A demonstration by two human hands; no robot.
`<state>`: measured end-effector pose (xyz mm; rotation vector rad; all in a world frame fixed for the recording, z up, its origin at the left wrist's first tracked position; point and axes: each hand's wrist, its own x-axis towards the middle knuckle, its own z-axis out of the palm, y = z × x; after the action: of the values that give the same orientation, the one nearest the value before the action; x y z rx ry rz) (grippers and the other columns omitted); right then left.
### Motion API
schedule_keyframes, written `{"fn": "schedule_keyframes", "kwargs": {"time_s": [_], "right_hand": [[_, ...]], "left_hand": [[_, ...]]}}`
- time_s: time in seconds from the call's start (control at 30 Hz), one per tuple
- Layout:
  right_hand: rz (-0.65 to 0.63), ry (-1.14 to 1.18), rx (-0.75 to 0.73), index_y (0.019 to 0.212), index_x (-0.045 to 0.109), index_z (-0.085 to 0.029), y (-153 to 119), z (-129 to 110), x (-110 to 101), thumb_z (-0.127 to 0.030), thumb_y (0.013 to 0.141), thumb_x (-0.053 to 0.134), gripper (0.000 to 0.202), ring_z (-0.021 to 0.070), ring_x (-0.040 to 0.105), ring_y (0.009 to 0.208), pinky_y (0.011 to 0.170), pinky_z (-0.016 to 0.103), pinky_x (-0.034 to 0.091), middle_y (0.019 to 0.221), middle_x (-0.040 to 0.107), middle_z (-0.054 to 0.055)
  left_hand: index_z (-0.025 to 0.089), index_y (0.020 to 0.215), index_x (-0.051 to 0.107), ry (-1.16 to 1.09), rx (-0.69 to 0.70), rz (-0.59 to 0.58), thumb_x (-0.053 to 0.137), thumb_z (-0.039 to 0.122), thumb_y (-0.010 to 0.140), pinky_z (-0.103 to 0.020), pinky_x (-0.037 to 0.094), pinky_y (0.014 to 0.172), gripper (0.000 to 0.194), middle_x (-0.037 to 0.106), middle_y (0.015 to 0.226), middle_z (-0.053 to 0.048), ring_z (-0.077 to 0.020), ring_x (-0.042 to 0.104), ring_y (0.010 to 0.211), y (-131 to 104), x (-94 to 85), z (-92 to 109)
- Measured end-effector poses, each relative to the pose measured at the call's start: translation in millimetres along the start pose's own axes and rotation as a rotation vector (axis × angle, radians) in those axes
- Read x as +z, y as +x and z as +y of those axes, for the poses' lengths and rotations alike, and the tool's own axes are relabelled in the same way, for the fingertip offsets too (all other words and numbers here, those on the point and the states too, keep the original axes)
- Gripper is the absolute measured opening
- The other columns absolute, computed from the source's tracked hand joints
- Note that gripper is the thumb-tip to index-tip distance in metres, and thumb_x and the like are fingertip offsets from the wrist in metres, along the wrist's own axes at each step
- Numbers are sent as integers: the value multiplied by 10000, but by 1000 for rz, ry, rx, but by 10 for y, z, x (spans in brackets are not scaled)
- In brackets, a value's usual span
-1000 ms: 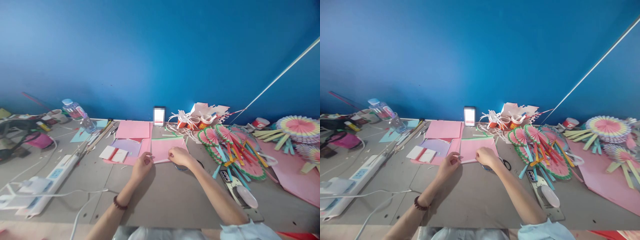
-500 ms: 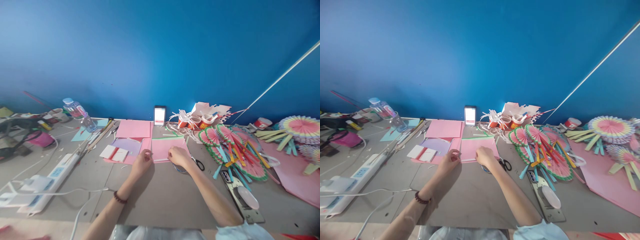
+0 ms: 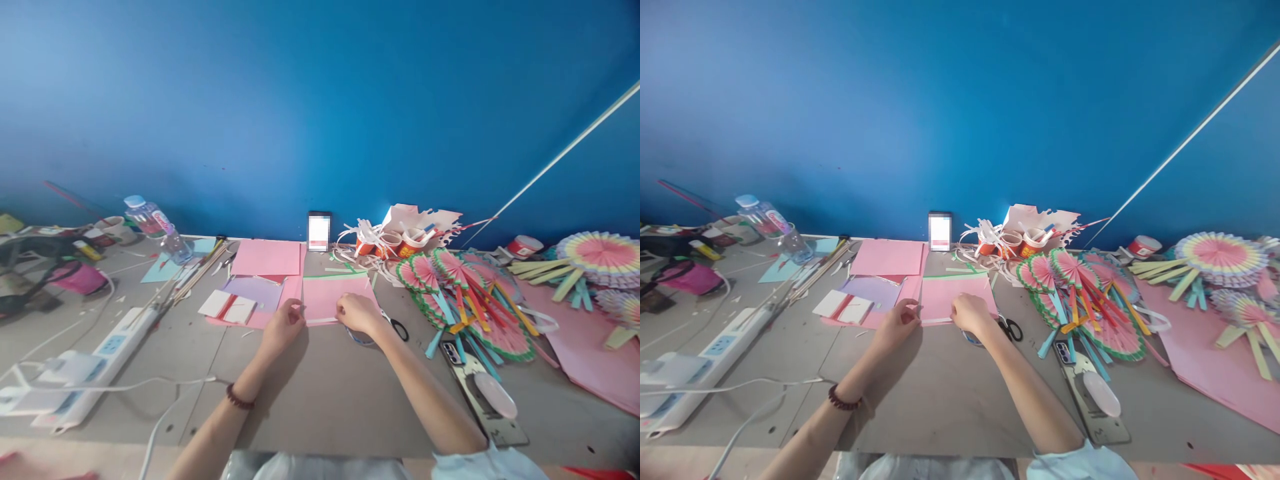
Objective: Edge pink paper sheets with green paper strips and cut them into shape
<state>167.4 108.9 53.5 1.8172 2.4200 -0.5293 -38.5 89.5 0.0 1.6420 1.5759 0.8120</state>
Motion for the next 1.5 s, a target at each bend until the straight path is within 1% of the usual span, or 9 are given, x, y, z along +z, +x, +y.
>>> {"fn": "schedule_keyframes", "kwargs": {"time_s": [0.17, 0.33, 0.47, 0.6, 0.7, 0.83, 1.07, 1.3, 1.5], "right_hand": [[-36, 78, -33, 839, 697, -227, -13, 88, -56, -276, 810, 549, 159, 183, 636, 867, 648, 228, 396, 933, 712, 42], [-102, 264, -144, 842, 671, -197, -54, 215, -150, -281, 827, 515, 178, 183, 630, 887, 734, 239, 424, 935, 706, 47], [-96, 427, -192, 840, 658, -195, -123, 233, -253, -307, 832, 509, 186, 170, 615, 930, 795, 234, 430, 997, 699, 31], [-162, 493, -196, 876, 661, -192, -146, 193, -291, -366, 830, 510, 235, 167, 615, 845, 744, 236, 442, 956, 704, 35], [-187, 512, -205, 893, 663, -185, -115, 175, -265, -380, 822, 517, 254, 170, 610, 826, 724, 236, 444, 908, 706, 40], [-186, 521, -230, 871, 660, -183, -78, 179, -235, -377, 818, 517, 247, 177, 608, 834, 741, 247, 440, 881, 705, 39], [-166, 522, -246, 850, 653, -181, -99, 185, -257, -373, 822, 506, 244, 172, 606, 834, 753, 245, 433, 878, 702, 36], [-165, 525, -252, 862, 654, -187, -135, 181, -281, -384, 830, 507, 248, 163, 603, 830, 738, 234, 431, 893, 702, 32], [-173, 530, -235, 869, 655, -185, -170, 187, -321, -394, 822, 513, 257, 157, 591, 785, 702, 236, 422, 873, 697, 27]], "left_hand": [[260, 959, 660, 302, 186, -30, 533, 292, 812, -241, 348, 560, 198, 599, 841, -28, -149, 556, 651, -113, 17, 45], [266, 965, 678, 454, 227, -28, 465, 282, 864, -246, 312, 529, 236, 580, 897, -49, -151, 556, 653, -161, 68, 76], [250, 955, 675, 364, 204, -30, 474, 242, 828, -244, 341, 557, 237, 577, 835, -30, -137, 532, 634, -154, 47, 66], [196, 1001, 659, 91, 210, -68, 450, 172, 774, -252, 387, 607, 309, 626, 864, -35, -136, 523, 664, -130, -19, 38], [167, 934, 682, -55, 190, -101, 463, 236, 799, -256, 388, 588, 266, 655, 848, -49, -141, 522, 660, -106, -40, 18], [167, 832, 695, -4, 183, -92, 523, 323, 797, -249, 379, 579, 235, 650, 761, -38, -136, 515, 631, -102, -7, 11], [184, 815, 689, 66, 240, -101, 536, 329, 807, -248, 400, 605, 211, 636, 760, -34, -136, 517, 642, -124, 19, 35], [181, 820, 697, -42, 258, -119, 572, 331, 798, -246, 407, 597, 197, 666, 789, -45, -132, 525, 635, -111, 23, 31], [183, 812, 705, -144, 209, -186, 617, 326, 769, -233, 384, 573, 174, 676, 771, -34, -121, 510, 622, -112, 9, 54]]}}
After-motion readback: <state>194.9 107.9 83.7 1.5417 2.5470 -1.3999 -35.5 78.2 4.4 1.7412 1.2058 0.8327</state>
